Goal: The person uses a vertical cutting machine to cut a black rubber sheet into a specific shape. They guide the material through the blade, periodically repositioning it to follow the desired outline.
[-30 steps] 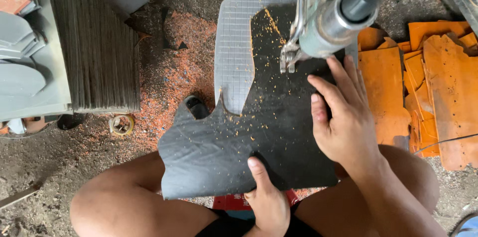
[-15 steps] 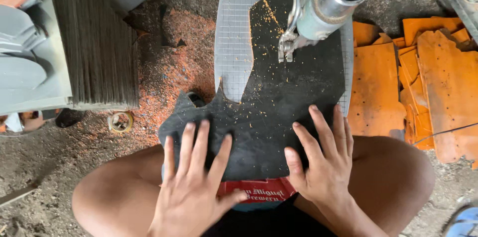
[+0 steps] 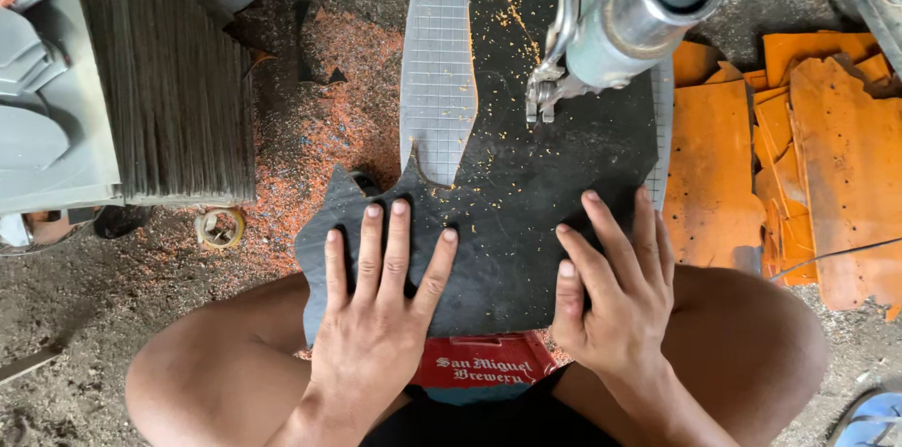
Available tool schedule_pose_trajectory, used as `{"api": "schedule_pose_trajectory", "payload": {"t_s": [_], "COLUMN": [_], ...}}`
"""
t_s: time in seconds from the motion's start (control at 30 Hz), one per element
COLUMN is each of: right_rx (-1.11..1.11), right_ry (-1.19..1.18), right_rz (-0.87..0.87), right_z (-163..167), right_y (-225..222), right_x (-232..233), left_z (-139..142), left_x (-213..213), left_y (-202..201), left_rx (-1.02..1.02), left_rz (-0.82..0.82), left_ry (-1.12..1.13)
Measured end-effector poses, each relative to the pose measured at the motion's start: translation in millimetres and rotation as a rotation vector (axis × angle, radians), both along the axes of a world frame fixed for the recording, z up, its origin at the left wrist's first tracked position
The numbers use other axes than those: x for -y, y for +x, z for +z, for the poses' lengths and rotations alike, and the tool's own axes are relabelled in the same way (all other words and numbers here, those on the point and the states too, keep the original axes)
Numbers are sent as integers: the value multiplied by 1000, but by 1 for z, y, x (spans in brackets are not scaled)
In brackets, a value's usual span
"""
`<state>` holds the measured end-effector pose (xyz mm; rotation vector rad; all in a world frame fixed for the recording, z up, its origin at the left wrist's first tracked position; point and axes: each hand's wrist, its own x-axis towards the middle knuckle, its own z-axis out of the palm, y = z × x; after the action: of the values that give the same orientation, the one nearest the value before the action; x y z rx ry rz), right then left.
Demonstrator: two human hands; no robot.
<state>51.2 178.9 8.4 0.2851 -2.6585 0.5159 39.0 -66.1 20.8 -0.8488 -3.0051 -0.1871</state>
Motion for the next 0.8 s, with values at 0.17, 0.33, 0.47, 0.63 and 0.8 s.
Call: {"api": "schedule_pose_trajectory", "payload": {"t_s": [0.17, 0.33, 0.47, 0.63, 0.8], "right_rx": [5, 9, 10, 15, 30], "right_ry": [-10, -13, -28, -49, -57], "right_rz": [16, 32, 42, 72, 143], "right_z": [0, 1, 2, 4, 10], "right_y": [-3, -4, -8, -10, -23], "right_x": [-3, -5, -7, -10, -23], "left_z": [-1, 0, 0, 0, 2], "left_x": [-2, -3, -5, -9, -25], "left_y": [1, 0, 0, 3, 11], "left_rx": [-3, 4, 8, 7, -8], "left_rz": [4, 5, 10, 19, 60], "left_ry": [-6, 4, -10, 11, 37]}}
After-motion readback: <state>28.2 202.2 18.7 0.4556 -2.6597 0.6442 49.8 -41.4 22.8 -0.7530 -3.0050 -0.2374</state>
